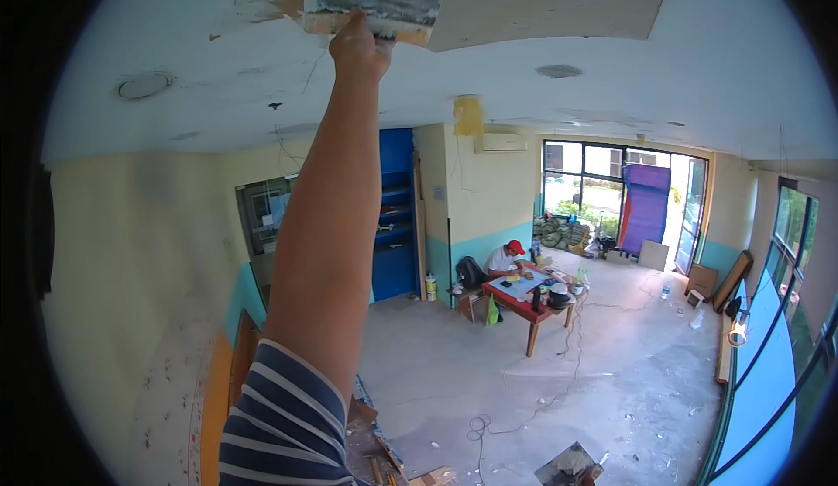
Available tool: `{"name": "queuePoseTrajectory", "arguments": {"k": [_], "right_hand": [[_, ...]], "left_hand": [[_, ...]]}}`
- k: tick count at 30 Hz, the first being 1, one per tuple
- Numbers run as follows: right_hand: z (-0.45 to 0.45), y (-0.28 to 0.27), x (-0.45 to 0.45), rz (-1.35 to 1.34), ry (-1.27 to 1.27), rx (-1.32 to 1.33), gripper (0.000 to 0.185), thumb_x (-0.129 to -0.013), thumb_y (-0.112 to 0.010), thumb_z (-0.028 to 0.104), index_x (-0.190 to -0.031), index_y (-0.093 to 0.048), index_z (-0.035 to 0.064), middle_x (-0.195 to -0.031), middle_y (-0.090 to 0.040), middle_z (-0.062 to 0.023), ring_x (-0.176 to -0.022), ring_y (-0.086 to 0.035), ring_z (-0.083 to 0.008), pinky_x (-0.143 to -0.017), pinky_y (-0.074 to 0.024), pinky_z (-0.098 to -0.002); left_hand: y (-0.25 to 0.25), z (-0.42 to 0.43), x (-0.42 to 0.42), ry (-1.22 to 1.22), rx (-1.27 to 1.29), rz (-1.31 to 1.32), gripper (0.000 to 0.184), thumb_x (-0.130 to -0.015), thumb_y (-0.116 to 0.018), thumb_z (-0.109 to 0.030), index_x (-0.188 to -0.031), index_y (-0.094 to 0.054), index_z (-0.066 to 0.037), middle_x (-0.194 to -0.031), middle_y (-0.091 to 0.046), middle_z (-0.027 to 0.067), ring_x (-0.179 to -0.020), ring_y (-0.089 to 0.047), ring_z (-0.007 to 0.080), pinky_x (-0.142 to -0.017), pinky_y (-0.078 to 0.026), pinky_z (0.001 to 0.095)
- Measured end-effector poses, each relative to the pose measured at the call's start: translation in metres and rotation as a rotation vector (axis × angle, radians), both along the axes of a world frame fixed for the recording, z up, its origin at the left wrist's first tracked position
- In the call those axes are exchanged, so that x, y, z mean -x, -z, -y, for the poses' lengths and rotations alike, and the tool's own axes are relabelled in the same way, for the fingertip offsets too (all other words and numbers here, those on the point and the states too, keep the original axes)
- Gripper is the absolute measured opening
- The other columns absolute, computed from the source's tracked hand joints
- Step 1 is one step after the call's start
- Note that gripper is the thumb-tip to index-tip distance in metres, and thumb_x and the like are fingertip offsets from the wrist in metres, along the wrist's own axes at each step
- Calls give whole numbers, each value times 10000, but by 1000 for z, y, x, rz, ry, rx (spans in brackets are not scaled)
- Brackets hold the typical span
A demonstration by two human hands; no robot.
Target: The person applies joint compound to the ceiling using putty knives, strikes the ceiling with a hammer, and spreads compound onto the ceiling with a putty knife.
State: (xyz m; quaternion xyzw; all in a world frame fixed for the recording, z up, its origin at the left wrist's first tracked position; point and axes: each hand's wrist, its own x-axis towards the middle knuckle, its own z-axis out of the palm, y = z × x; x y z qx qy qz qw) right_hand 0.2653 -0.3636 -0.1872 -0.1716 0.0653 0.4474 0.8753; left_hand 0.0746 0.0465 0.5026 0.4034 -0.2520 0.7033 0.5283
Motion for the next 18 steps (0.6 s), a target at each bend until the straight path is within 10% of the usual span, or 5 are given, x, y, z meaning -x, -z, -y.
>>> {"name": "queuePoseTrajectory", "arguments": {"k": [1,4,7,18], "right_hand": [[2,-11,8,-25,61,44,323,-1010,-443,310,-1136,-540,29,-981,-628,-104,-859,-618,-228,-756,-542,-321],[21,4,18,1057,244,761,330,-1010,-443,285,-1178,-530,15,-1032,-627,-111,-910,-618,-224,-791,-539,-325],[46,3,10,-61,151,65,338,-1016,-411,275,-1188,-526,7,-1078,-624,-119,-943,-616,-209,-800,-535,-320],[63,21,3,1,259,141,340,-1016,-386,265,-1166,-535,-1,-1087,-629,-132,-947,-621,-228,-813,-532,-329]], "left_hand": [[-6,6,-6,-1,5,-34,442,-950,-572,-221,-1307,-415,-12,-1162,-572,124,-992,-601,294,-835,-513,485],[-27,24,-23,27,30,-127,478,-988,-495,-273,-1357,-335,-15,-1276,-495,164,-1120,-546,337,-941,-489,586],[-46,19,-28,64,-29,-243,465,-1017,-409,-283,-1400,-277,-55,-1394,-378,191,-1258,-432,392,-1055,-384,607],[-25,0,-38,254,-169,-126,441,-1030,-351,-291,-1379,-285,-30,-1389,-381,195,-1264,-426,418,-1021,-405,631]]}}
